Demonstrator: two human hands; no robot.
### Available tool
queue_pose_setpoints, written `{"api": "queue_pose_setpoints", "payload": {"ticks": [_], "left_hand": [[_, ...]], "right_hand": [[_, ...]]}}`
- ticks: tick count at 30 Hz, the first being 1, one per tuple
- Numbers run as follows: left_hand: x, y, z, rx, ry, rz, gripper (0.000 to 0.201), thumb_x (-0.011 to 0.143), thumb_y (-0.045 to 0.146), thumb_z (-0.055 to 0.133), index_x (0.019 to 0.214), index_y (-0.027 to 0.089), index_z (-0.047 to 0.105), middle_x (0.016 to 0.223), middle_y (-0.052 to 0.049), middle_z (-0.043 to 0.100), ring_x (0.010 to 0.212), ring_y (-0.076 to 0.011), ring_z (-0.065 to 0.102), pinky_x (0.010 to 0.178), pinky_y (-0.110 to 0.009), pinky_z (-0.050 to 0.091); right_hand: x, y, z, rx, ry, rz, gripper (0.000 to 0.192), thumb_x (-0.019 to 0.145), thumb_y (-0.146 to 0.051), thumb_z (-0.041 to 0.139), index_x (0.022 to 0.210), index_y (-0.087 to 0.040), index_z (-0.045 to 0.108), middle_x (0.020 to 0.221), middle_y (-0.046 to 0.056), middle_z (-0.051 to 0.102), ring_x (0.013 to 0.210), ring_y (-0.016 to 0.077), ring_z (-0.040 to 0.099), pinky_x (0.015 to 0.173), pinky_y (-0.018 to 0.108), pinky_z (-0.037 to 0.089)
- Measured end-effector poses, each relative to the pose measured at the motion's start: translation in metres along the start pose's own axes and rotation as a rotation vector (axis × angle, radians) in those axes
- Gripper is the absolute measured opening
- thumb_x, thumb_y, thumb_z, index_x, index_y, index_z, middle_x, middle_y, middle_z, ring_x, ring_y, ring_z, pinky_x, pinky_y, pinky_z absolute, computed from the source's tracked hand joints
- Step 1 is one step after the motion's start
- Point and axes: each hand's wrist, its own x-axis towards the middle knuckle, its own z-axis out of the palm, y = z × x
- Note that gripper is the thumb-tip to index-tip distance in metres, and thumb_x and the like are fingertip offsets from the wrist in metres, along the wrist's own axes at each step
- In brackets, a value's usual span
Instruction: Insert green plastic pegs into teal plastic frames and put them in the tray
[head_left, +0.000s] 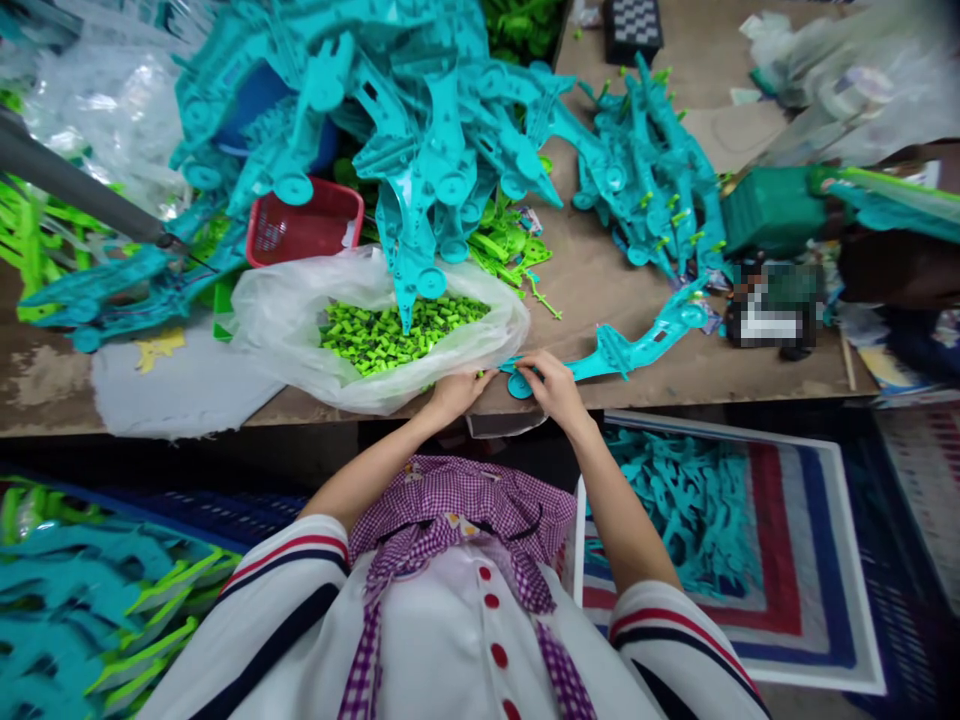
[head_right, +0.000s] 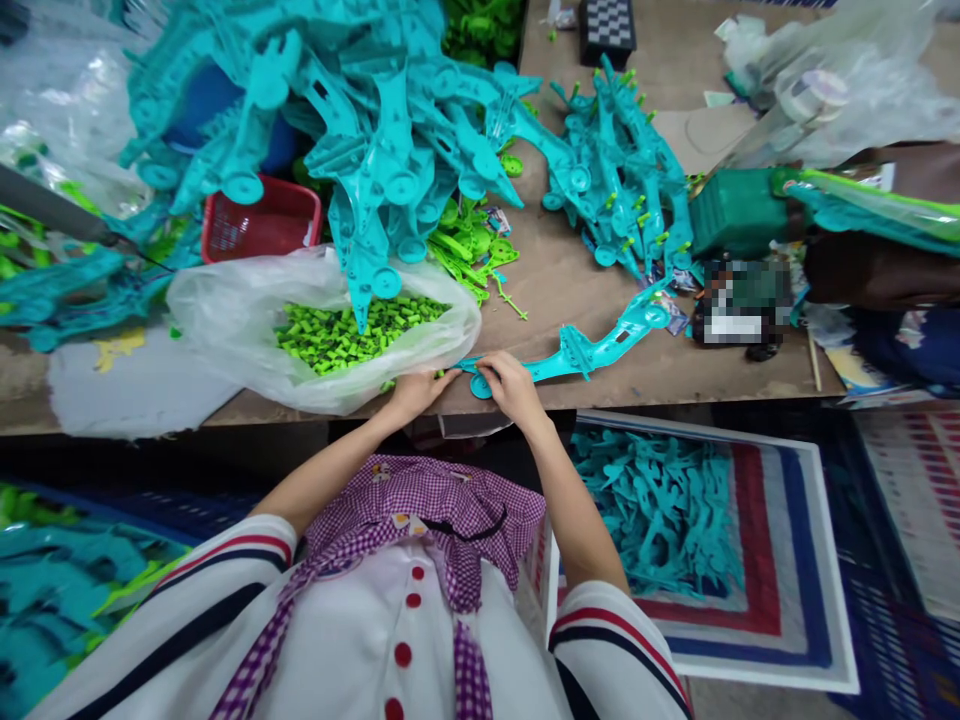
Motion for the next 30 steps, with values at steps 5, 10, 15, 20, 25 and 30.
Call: {"api": "queue_pose_setpoints", "payload": {"ticks": [5, 10, 15, 20, 25, 30], "left_hand": [[0.000, 0.000, -0.001, 0.024, 0.002, -0.006, 0.022, 0.085, 0.039, 0.065, 0.088, 0.019, 0.074, 0.086, -0.010, 0.074, 0.091, -0.0281, 0.067, 0.094, -0.040, 0.046], [-0.002, 0.000, -0.005, 0.023, 0.009, 0.076, 0.022, 0.087, 0.038, 0.063, 0.096, 0.022, 0.075, 0.094, -0.007, 0.075, 0.097, -0.0259, 0.067, 0.097, -0.040, 0.046], [-0.006, -0.003, -0.006, 0.044, -0.006, 0.114, 0.029, 0.091, 0.040, 0.058, 0.103, 0.020, 0.075, 0.095, -0.009, 0.076, 0.088, -0.0248, 0.070, 0.088, -0.039, 0.051], [-0.013, -0.004, -0.004, 0.015, 0.110, 0.195, 0.029, 0.090, 0.041, 0.057, 0.105, 0.023, 0.075, 0.101, -0.010, 0.076, 0.089, -0.0246, 0.071, 0.089, -0.037, 0.052], [-0.017, -0.005, -0.009, -0.047, 0.236, 0.193, 0.033, 0.090, 0.048, 0.056, 0.090, 0.023, 0.077, 0.082, -0.009, 0.076, 0.072, -0.0210, 0.071, 0.078, -0.032, 0.055], [-0.015, -0.002, -0.017, -0.164, 0.403, 0.134, 0.036, 0.087, 0.052, 0.058, 0.101, 0.023, 0.075, 0.084, -0.007, 0.076, 0.069, -0.0181, 0.068, 0.075, -0.032, 0.055]], "right_hand": [[0.006, -0.007, 0.010, -0.087, -0.079, -0.018, 0.024, 0.097, -0.032, 0.046, 0.100, -0.025, 0.068, 0.097, 0.007, 0.067, 0.095, 0.0218, 0.063, 0.086, 0.036, 0.050], [-0.009, -0.010, -0.024, -0.105, 0.029, -0.042, 0.039, 0.097, -0.036, 0.044, 0.134, -0.028, 0.054, 0.130, 0.008, 0.060, 0.121, 0.0237, 0.055, 0.103, 0.043, 0.046], [-0.031, 0.031, -0.119, -0.588, 0.002, 0.097, 0.061, 0.089, -0.028, 0.050, 0.148, -0.025, 0.037, 0.153, 0.011, 0.038, 0.143, 0.0319, 0.031, 0.112, 0.056, 0.032], [-0.017, 0.069, -0.157, -0.812, -0.371, 0.043, 0.073, 0.075, -0.018, 0.057, 0.145, -0.023, 0.040, 0.147, 0.012, 0.047, 0.144, 0.0335, 0.030, 0.113, 0.061, 0.025], [-0.015, 0.068, -0.159, -0.693, -0.352, -0.069, 0.063, 0.075, -0.022, 0.058, 0.137, -0.017, 0.048, 0.131, 0.017, 0.060, 0.124, 0.0307, 0.055, 0.110, 0.054, 0.035], [-0.067, 0.052, -0.201, -0.566, 0.020, -0.076, 0.056, 0.085, -0.037, 0.057, 0.138, -0.027, 0.045, 0.124, 0.011, 0.063, 0.115, 0.0296, 0.060, 0.107, 0.053, 0.040]]}}
